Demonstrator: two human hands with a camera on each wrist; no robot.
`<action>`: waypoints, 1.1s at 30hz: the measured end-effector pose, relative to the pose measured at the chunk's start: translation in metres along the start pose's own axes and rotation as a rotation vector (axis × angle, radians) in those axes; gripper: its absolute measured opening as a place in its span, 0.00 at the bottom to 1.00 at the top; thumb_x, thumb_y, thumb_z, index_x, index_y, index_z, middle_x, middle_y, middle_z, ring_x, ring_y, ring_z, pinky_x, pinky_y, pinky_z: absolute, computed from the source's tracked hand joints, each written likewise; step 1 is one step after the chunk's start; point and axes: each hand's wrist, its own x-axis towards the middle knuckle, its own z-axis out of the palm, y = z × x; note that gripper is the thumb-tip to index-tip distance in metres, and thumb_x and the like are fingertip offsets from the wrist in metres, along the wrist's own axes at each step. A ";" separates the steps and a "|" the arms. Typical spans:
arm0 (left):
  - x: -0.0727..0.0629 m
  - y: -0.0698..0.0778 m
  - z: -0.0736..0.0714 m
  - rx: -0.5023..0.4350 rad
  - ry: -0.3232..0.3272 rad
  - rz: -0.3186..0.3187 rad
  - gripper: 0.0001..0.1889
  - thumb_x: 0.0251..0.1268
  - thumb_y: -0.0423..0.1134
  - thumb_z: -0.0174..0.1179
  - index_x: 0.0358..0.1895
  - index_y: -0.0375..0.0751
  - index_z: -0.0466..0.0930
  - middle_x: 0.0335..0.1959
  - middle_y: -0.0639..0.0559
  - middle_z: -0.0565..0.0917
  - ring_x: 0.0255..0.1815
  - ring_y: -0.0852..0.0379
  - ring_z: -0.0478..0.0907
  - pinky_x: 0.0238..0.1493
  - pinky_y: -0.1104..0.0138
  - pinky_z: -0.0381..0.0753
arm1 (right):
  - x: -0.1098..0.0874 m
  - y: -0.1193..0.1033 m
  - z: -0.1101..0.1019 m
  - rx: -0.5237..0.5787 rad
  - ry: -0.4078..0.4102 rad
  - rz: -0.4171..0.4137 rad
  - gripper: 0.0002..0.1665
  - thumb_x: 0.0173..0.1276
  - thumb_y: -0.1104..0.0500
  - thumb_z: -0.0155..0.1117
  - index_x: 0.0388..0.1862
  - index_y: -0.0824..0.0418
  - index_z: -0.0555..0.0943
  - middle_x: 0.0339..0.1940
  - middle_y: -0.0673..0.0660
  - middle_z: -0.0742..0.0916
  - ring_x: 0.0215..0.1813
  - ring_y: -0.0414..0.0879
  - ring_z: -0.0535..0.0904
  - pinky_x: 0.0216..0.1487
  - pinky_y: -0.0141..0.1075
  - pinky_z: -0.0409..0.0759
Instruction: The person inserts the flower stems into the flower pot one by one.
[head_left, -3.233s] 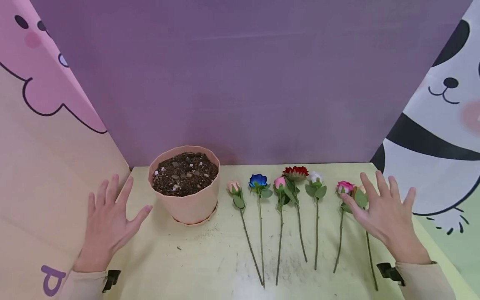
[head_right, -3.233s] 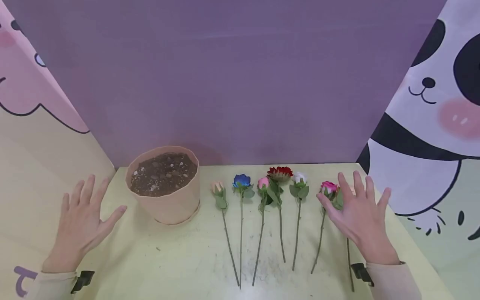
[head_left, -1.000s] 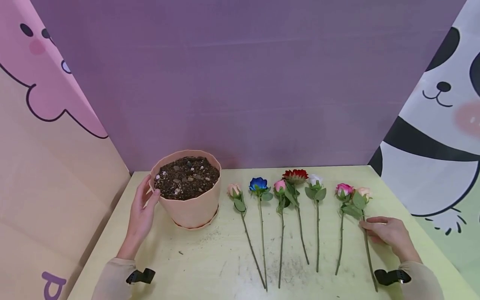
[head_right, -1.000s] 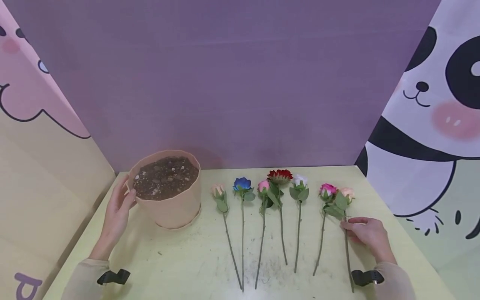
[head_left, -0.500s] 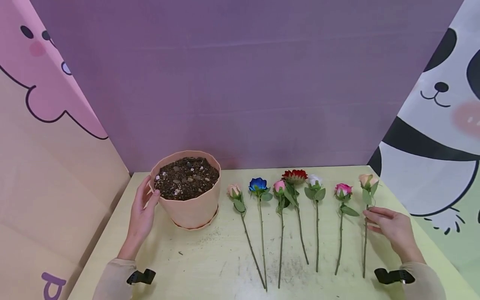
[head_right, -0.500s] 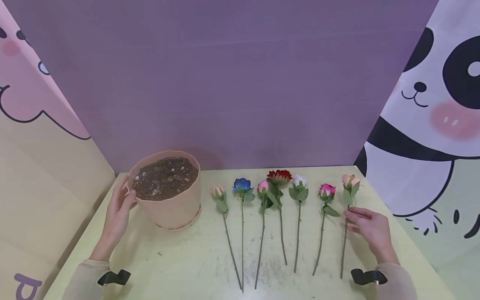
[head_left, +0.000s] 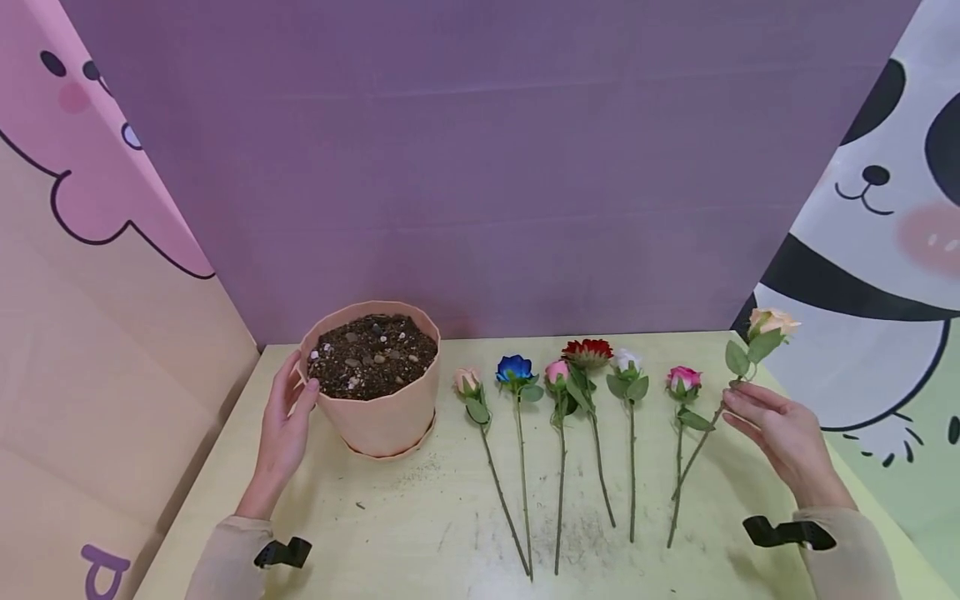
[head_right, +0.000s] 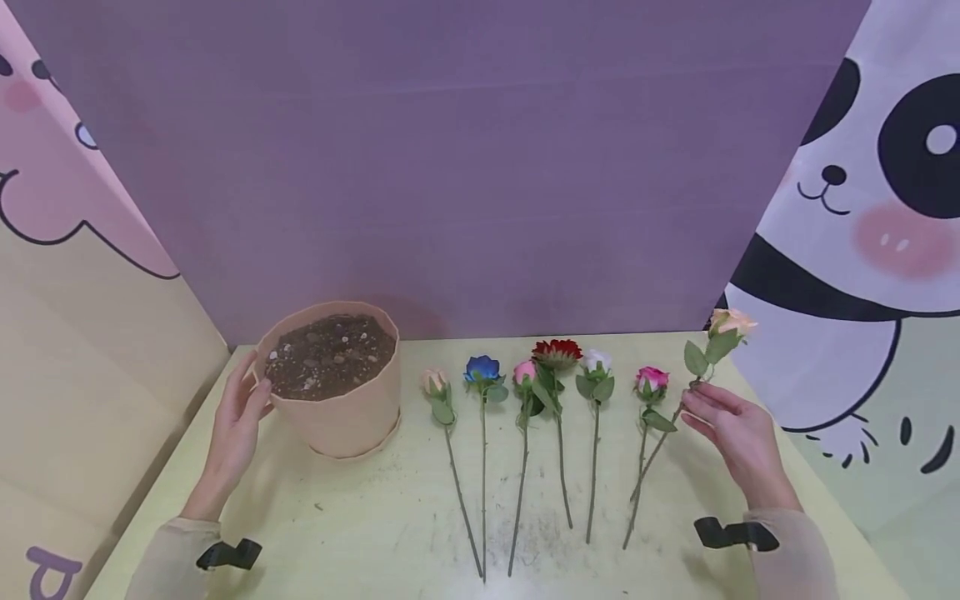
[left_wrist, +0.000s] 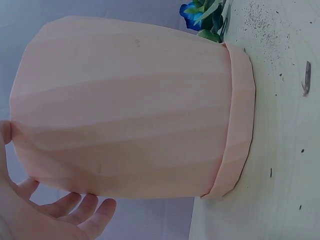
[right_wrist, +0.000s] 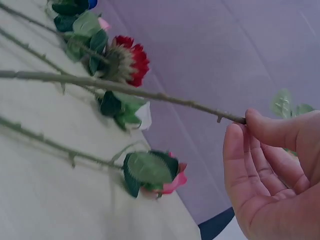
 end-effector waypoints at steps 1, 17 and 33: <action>0.000 0.000 0.000 0.000 0.001 0.000 0.33 0.88 0.46 0.47 0.88 0.51 0.50 0.87 0.41 0.55 0.84 0.33 0.59 0.81 0.37 0.60 | 0.001 -0.002 0.003 0.011 -0.005 0.003 0.19 0.78 0.70 0.62 0.45 0.46 0.90 0.45 0.41 0.92 0.46 0.35 0.90 0.47 0.31 0.89; 0.003 -0.001 0.001 0.010 -0.007 -0.012 0.33 0.88 0.47 0.48 0.88 0.55 0.50 0.87 0.40 0.57 0.84 0.33 0.60 0.80 0.37 0.61 | 0.011 -0.028 0.053 0.057 -0.077 -0.072 0.16 0.80 0.68 0.60 0.53 0.49 0.88 0.43 0.48 0.93 0.43 0.38 0.91 0.46 0.30 0.88; 0.002 0.006 -0.004 0.021 0.010 -0.010 0.33 0.86 0.43 0.51 0.88 0.49 0.53 0.86 0.39 0.59 0.83 0.34 0.61 0.79 0.37 0.62 | 0.027 -0.043 0.116 0.048 -0.165 -0.140 0.09 0.79 0.66 0.63 0.49 0.57 0.88 0.45 0.48 0.94 0.46 0.38 0.91 0.47 0.31 0.89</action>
